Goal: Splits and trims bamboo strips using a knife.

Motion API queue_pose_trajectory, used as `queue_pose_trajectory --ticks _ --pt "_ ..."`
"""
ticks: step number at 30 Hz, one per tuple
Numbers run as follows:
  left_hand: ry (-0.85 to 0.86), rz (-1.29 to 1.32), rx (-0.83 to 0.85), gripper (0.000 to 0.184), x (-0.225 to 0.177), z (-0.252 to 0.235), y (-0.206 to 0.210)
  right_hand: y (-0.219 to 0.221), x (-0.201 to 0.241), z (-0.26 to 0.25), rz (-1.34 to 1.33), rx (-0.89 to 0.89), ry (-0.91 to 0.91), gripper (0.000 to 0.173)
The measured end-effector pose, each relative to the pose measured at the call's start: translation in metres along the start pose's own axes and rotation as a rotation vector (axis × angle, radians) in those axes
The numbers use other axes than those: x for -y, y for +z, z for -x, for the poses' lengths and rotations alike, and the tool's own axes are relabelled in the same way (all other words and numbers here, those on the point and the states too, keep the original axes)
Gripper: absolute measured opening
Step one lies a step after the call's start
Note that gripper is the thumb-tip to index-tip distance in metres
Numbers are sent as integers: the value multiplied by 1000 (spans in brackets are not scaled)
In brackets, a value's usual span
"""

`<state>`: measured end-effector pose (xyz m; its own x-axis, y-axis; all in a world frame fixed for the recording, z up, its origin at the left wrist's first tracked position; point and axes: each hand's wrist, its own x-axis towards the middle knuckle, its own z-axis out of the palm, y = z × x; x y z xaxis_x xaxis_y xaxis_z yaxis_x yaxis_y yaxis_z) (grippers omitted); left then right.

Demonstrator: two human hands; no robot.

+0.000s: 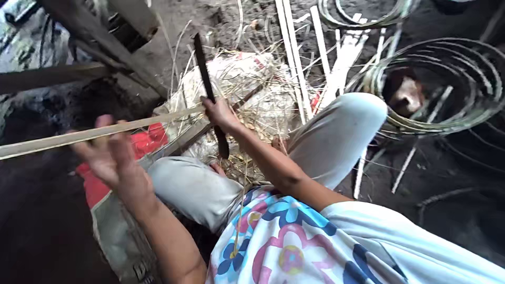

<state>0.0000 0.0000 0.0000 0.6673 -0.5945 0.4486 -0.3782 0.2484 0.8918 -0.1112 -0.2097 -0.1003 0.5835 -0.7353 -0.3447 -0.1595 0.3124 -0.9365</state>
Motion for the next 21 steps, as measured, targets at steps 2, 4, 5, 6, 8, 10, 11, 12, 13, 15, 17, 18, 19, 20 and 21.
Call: queue_pose_trajectory --ticks 2,4,5,6,8,10,11,12,13,15,17,18,19,20,21 --pt "-76 13 78 45 10 -17 35 -4 -19 6 43 34 48 45" --pt "-88 -43 126 26 18 -31 45 -16 -36 8 67 75 78 45" --pt "-106 -61 134 24 22 -36 47 -23 -45 6 86 86 97 43" --pt "-130 -75 134 24 28 -41 48 -31 -47 1 109 96 112 39" --pt "-158 -119 126 27 42 -49 50 -39 -27 -7 101 111 92 33" --pt "-174 -196 111 34 55 -52 57 -45 12 -3 -4 194 5 53" --pt "-185 -245 112 37 57 -52 61 -47 24 7 -81 276 -6 68" --pt "-203 -276 115 39 56 -52 65 -45 21 16 -144 323 -13 74" --pt "-217 -293 113 41 57 -53 71 -40 6 22 -190 317 -10 64" --pt "-266 -298 107 41 64 -54 82 -35 -41 30 -155 161 83 42" --pt "-305 -274 15 34 85 -58 94 -39 -85 21 120 0 159 41" --pt "-304 -269 -26 31 96 -58 99 -44 -97 14 260 -26 191 44" --pt "-298 -265 -53 29 105 -57 103 -48 -103 9 366 -42 190 47" --pt "-290 -263 -67 29 112 -56 106 -50 -106 7 440 -54 160 51" --pt "-295 -264 -70 28 116 -55 109 -50 -108 7 484 -60 109 55"
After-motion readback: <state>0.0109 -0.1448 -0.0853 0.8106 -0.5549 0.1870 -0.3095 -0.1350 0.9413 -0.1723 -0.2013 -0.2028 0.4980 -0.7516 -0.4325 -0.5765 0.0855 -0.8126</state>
